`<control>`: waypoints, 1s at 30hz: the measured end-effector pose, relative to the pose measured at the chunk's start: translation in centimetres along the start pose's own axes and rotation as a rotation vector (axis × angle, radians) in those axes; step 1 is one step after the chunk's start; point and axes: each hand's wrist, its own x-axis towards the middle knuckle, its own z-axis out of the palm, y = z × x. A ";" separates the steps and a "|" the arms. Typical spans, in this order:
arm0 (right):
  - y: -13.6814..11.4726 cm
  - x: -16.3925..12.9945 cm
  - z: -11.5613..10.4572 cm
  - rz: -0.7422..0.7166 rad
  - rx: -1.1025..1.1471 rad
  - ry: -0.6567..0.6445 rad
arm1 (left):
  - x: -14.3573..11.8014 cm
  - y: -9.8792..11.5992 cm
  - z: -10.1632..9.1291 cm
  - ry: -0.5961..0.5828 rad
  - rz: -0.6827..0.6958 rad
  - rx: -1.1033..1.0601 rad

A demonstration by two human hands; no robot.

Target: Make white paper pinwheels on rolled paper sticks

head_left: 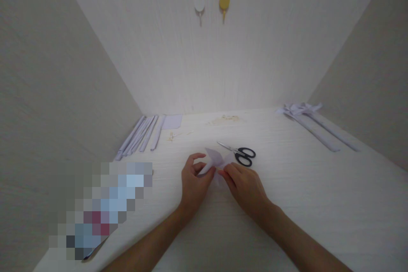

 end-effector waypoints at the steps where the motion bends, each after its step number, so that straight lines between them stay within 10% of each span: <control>1: 0.0 0.0 0.0 -0.009 0.014 -0.007 | 0.0 0.0 0.0 0.002 0.001 -0.001; 17: -0.1 0.0 0.1 0.090 -0.119 -0.015 | -0.3 0.2 0.2 -0.027 -0.033 -0.030; 30: 0.3 -0.2 0.0 0.107 0.201 -0.089 | 0.1 0.3 0.0 0.022 -0.026 -0.016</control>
